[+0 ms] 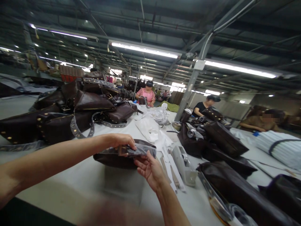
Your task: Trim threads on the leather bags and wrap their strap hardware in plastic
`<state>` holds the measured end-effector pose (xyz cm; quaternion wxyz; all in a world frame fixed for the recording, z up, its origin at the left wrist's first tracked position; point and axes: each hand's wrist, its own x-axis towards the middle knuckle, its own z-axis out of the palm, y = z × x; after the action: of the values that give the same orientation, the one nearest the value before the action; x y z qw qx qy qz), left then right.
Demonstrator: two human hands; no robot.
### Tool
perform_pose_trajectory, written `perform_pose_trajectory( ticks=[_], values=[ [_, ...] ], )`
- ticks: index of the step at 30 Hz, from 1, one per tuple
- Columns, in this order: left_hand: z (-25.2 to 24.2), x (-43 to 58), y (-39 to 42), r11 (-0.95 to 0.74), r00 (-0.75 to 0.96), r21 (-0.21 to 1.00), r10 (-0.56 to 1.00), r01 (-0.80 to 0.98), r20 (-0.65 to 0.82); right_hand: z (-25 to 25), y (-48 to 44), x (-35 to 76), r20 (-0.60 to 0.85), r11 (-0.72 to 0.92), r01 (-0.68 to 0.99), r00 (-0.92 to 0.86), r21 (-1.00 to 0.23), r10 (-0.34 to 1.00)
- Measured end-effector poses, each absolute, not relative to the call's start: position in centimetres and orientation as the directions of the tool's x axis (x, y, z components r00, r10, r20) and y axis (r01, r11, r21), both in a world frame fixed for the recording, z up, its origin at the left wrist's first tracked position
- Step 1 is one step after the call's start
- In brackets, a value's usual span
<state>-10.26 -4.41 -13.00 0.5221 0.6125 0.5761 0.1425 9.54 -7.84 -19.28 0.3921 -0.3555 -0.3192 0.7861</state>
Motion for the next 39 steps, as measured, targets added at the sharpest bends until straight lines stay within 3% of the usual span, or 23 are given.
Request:
perform_pose_trajectory(
  ticks=[3,7,14,17,19,21,29,35,39],
  values=[
    [-13.0,-10.3,-4.3,0.341,0.267,0.79,0.81,0.51,-0.522,-20.9,-8.7,11.5,-0.284,-0.441,-0.245,-0.486,-0.863,0.827],
    [-13.0,-10.2,-4.3,0.336,0.285,0.819,0.819,0.465,-0.499,-23.5,-10.2,15.1,-0.278,-0.376,-0.121,-0.479,-0.919,0.833],
    [-13.1,-9.8,-3.9,0.302,0.299,0.87,0.852,0.388,-0.429,-26.3,-10.7,22.9,-0.302,-0.239,0.258,-0.244,-0.936,0.922],
    [-13.4,-10.0,-3.2,0.296,0.298,0.883,0.861,0.365,-0.412,-26.9,-9.2,25.3,-0.185,-0.112,0.586,-0.066,-0.802,0.981],
    [-13.7,-10.0,-2.7,0.31,0.29,0.892,0.866,0.329,-0.408,-27.1,-7.7,26.0,-0.05,-0.016,0.813,-0.017,-0.582,0.999],
    [-14.0,-10.1,-2.4,0.339,0.274,0.892,0.865,0.299,-0.421,-27.3,-6.0,25.9,0.031,0.017,0.925,-0.006,-0.379,1.0],
    [-14.4,-10.2,-2.2,0.367,0.28,0.89,0.855,0.271,-0.437,-28.3,-0.2,21.6,0.025,-0.051,0.976,0.058,-0.212,0.998],
    [-14.8,-10.4,-1.9,0.357,0.306,0.895,0.849,0.268,-0.43,-29.2,0.9,19.0,-0.019,0.052,0.987,-0.055,-0.153,0.998],
    [-15.0,-10.6,-1.7,0.359,0.309,0.901,0.852,0.244,-0.423,-29.6,1.9,18.3,-0.083,0.017,0.991,-0.028,-0.133,0.996]
  ],
)
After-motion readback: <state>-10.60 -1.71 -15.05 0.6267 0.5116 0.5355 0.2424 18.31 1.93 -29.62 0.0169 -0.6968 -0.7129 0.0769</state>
